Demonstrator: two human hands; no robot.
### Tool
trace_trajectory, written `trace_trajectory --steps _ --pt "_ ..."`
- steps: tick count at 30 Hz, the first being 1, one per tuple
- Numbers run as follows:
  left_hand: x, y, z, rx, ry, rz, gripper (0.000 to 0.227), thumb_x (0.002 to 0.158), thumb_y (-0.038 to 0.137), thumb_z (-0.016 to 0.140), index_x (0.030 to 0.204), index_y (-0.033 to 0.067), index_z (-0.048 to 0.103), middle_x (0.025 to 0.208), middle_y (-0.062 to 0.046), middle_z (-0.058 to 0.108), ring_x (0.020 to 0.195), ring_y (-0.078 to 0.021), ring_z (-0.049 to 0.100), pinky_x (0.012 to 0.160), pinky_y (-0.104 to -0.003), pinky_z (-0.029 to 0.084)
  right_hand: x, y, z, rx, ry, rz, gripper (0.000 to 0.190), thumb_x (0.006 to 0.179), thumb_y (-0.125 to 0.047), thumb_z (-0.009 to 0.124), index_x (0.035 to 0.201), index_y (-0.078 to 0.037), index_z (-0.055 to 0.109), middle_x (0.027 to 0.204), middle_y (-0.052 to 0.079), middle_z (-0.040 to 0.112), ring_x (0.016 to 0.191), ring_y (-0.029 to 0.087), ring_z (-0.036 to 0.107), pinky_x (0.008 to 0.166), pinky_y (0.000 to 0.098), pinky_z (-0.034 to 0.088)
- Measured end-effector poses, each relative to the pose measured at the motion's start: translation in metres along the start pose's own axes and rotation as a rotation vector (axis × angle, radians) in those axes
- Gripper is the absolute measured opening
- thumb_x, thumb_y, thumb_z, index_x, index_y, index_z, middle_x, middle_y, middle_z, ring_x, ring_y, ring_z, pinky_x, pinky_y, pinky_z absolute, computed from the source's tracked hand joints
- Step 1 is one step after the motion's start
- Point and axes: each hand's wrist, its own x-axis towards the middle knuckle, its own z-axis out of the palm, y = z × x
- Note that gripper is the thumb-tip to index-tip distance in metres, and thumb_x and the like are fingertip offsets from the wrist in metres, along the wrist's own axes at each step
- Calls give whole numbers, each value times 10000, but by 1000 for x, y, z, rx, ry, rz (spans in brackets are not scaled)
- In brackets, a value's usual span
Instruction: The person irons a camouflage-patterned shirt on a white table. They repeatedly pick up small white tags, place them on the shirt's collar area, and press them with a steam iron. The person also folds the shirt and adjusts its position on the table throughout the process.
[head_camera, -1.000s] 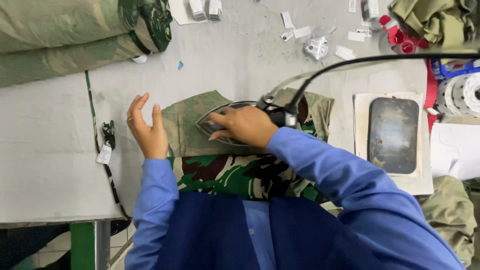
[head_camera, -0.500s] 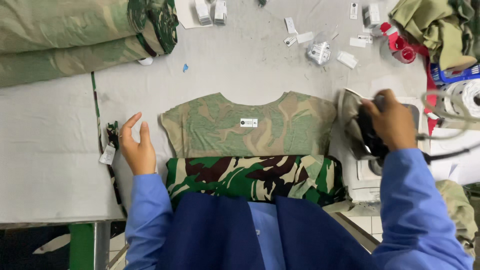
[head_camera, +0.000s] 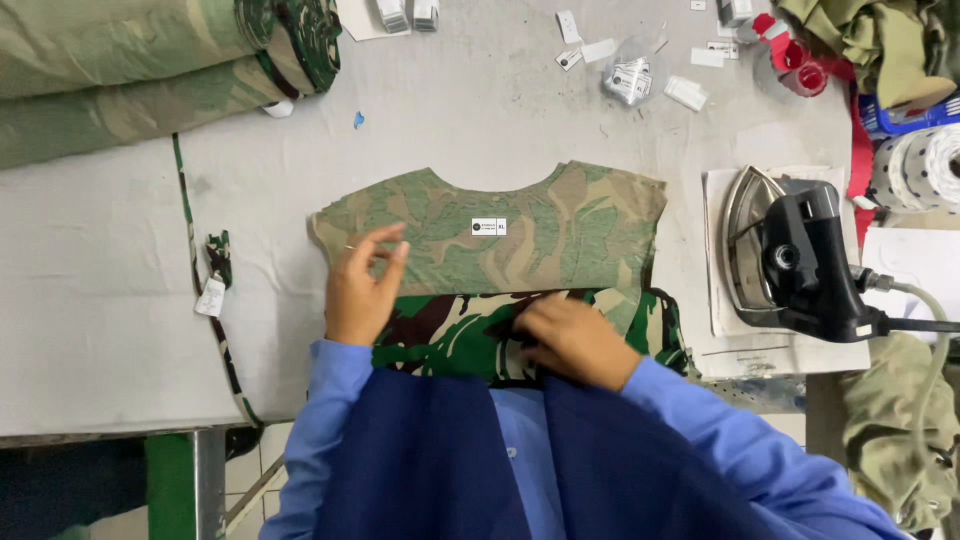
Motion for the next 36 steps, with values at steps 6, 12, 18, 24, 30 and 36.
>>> trace_trajectory --steps 6,12,18,24,30,36 --pt "-21 62 21 52 -560 -4 282 948 385 555 1073 195 723 955 -61 740 812 -277 714 699 -398 560 19 19 -10 512 -342 253 203 918 -268 616 860 -76 648 835 82 695 868 313 671 744 414 520" --pt "-35 53 49 388 -805 222 325 859 381 675 1106 171 673 952 -44 688 900 -260 673 723 -355 558 6 19 14 470 -221 354 281 1027 -325 428 902 -105 550 778 87 590 793 355 605 670 429 484" --pt "-39 35 45 472 -772 237 203 928 169 569 1100 128 669 862 -68 693 814 -255 689 689 -322 552 4 -11 13 92 -7 96 433 819 -486 704 950 -114 527 784 73 571 785 280 630 646 386 513" --pt "-70 31 67 716 -336 546 122 909 142 584 803 202 571 624 16 582 528 -162 600 416 -243 476 -6 -5 19 -96 113 83 63 942 -177 540 906 -126 537 703 10 531 709 243 622 553 326 501" --pt "-42 8 9 600 -601 44 186 773 128 651 948 147 592 807 -66 639 759 -291 685 629 -387 566 -48 43 -20 -363 -77 341 124 834 -143 575 942 -195 540 834 -28 543 774 202 629 631 309 510" --pt "-4 78 -68 417 -934 -239 210 950 190 514 1059 67 646 870 -133 716 768 -260 693 646 -342 550 -54 37 -79 271 -312 660 209 922 -138 546 1067 -84 688 940 143 763 919 397 695 757 460 530"
